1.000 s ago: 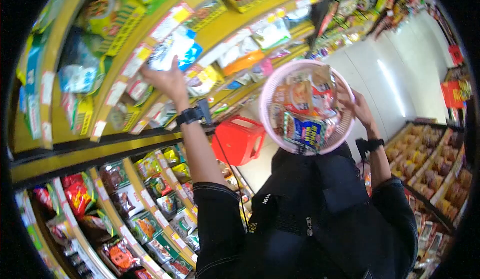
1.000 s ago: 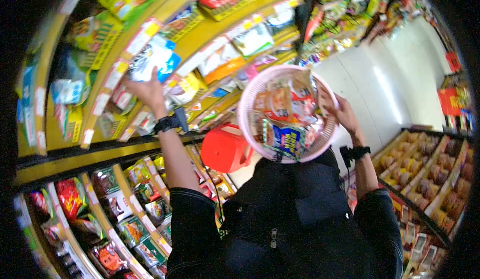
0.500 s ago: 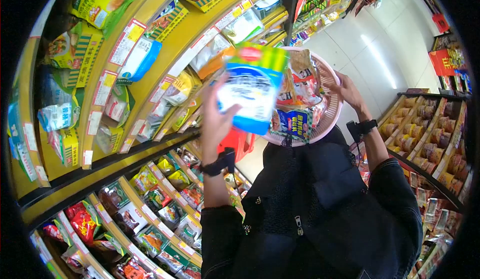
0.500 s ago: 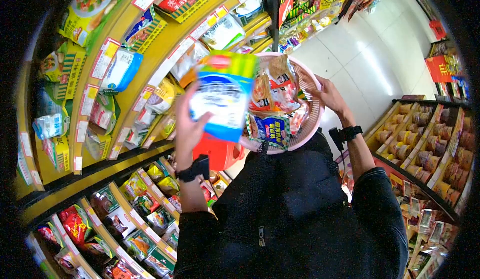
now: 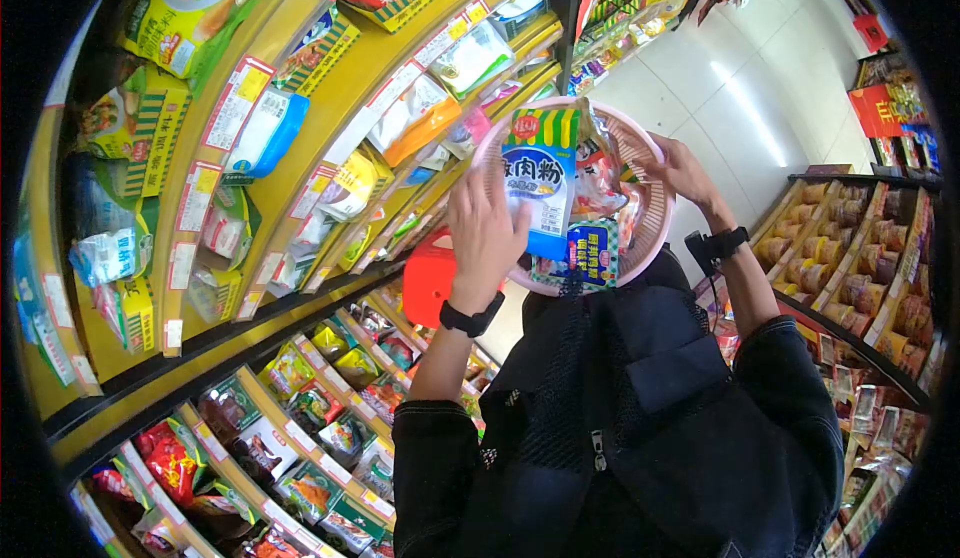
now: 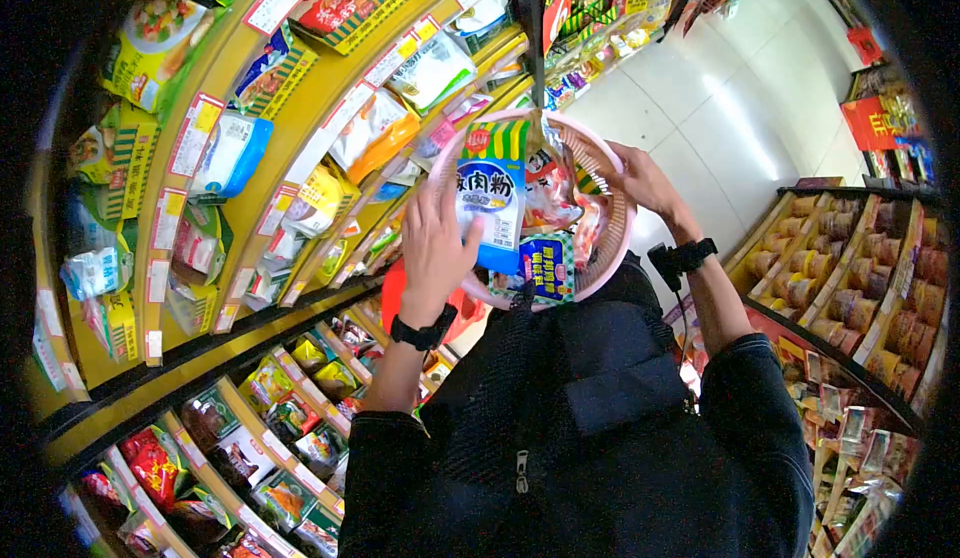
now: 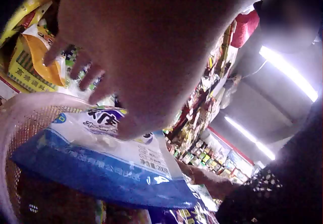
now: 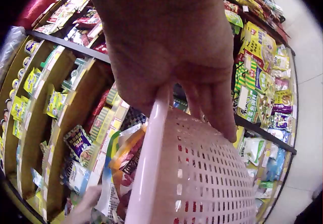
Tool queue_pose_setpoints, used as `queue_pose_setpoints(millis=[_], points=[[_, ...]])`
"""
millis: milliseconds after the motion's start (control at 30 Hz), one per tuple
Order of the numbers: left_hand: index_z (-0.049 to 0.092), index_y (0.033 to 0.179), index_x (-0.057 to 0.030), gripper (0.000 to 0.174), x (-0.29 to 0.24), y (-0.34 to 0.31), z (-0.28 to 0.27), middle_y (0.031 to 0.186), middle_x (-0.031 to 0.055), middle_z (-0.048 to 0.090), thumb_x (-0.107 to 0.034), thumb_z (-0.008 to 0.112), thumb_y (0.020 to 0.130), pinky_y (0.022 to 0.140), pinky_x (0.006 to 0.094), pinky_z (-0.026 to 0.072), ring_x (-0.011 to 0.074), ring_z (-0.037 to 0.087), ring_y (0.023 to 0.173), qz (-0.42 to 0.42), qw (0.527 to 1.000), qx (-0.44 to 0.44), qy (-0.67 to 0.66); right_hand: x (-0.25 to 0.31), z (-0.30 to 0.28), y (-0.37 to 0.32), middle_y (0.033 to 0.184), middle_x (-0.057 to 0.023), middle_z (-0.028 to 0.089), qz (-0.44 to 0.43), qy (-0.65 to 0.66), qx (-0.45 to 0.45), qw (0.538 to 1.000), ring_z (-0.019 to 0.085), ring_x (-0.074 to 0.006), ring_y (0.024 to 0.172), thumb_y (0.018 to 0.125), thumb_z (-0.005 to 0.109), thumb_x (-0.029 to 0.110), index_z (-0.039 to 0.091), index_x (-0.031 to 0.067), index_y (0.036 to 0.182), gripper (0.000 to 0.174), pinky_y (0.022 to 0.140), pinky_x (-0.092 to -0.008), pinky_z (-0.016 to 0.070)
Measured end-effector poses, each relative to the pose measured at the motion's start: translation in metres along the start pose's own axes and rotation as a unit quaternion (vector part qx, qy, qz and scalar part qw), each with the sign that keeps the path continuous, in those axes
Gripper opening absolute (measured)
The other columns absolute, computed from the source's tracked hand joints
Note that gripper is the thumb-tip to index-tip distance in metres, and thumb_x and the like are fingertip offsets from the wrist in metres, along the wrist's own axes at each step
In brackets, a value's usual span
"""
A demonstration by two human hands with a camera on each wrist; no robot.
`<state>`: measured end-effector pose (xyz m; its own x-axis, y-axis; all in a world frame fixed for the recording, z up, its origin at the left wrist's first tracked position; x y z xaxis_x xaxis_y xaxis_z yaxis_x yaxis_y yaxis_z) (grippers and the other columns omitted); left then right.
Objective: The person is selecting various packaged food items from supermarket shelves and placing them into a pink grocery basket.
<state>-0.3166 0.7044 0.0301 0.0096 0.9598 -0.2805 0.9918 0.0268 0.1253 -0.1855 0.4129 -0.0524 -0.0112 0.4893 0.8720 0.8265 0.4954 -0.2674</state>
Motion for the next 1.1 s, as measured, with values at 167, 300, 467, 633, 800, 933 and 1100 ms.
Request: queue_pose_setpoints(millis=[167,300,467,633,800,933,1100], points=[[0.041,0.156,-0.0197,0.078,-0.033,0.025,0.006,0.166,0.0186,0.025,-0.043,0.072,0.088,0.122,0.0548,0.0260,0.0447,0.025,0.151,0.188,0.980,0.038,-0.057,0.009,0.005,0.003,0.108,-0.0151,0.074,0.006,0.017,0.013,1.000,0.067,-0.0221,0.097,0.092,0.068,0.015,0.062,0.0020,0.135,0.045,0.091,-0.0381,0.0517],[0.040,0.158,-0.0219,0.085,-0.026,0.018,0.025,0.166,0.0199,0.025,-0.048,0.075,0.085,0.121,0.0587,0.0266,0.0433,0.025,0.152,0.152,0.969,0.073,-0.179,0.011,0.003,0.006,0.105,-0.0155,0.074,0.002,-0.020,0.020,1.000,0.067,-0.0215,0.095,0.092,0.068,0.015,0.062,0.0019,0.133,0.044,0.090,-0.0375,0.0515],[0.036,0.159,-0.0207,0.088,-0.022,-0.007,0.035,0.164,0.0222,0.028,-0.059,0.069,0.087,0.110,0.0562,0.0434,0.0435,0.037,0.147,0.069,0.983,0.110,-0.132,0.021,0.007,0.010,0.104,-0.0152,0.073,0.022,-0.024,0.036,0.999,0.065,-0.0212,0.092,0.090,0.068,0.013,0.062,0.0019,0.132,0.044,0.088,-0.0373,0.0513],[0.037,0.158,-0.0206,0.085,-0.023,-0.007,0.030,0.157,0.0247,0.036,-0.062,0.064,0.089,0.107,0.0572,0.0437,0.0451,0.041,0.142,-0.044,0.988,0.144,-0.029,0.023,0.012,0.015,0.104,-0.0140,0.073,0.029,-0.013,0.047,0.998,0.065,-0.0204,0.094,0.089,0.067,0.009,0.062,0.0017,0.132,0.044,0.089,-0.0377,0.0514],[0.036,0.158,-0.0137,0.086,-0.013,0.016,0.016,0.159,0.0249,0.031,-0.058,0.066,0.091,0.117,0.0562,0.0317,0.0461,0.032,0.147,0.031,0.997,0.031,-0.067,0.023,0.013,0.016,0.107,-0.0124,0.073,0.000,0.015,0.041,0.999,0.065,-0.0201,0.096,0.087,0.067,0.007,0.062,0.0012,0.132,0.046,0.090,-0.0373,0.0513],[0.033,0.159,-0.0063,0.087,-0.010,0.018,0.028,0.166,0.0254,0.016,-0.048,0.070,0.091,0.123,0.0542,0.0233,0.0471,0.020,0.153,0.067,0.982,0.018,-0.178,0.016,0.016,0.020,0.109,-0.0101,0.072,0.007,0.032,0.055,0.998,0.064,-0.0187,0.098,0.086,0.068,0.005,0.062,0.0014,0.133,0.047,0.091,-0.0359,0.0509],[0.032,0.159,-0.0046,0.087,-0.012,0.010,0.041,0.166,0.0284,0.018,-0.051,0.065,0.093,0.125,0.0521,0.0219,0.0456,0.021,0.154,0.050,0.981,0.076,-0.171,0.030,0.018,0.020,0.109,-0.0104,0.072,-0.006,0.009,0.068,0.998,0.063,-0.0182,0.097,0.087,0.068,0.006,0.061,0.0014,0.134,0.048,0.091,-0.0350,0.0505]])
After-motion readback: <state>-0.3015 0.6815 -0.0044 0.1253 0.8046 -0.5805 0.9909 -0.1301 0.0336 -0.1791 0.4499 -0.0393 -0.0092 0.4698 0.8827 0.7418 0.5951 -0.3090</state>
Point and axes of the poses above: each hand's wrist, its own y-axis towards the middle knuckle, its own z-axis out of the palm, x = y × z, the point moved 8 cm from there along y, towards the middle knuckle
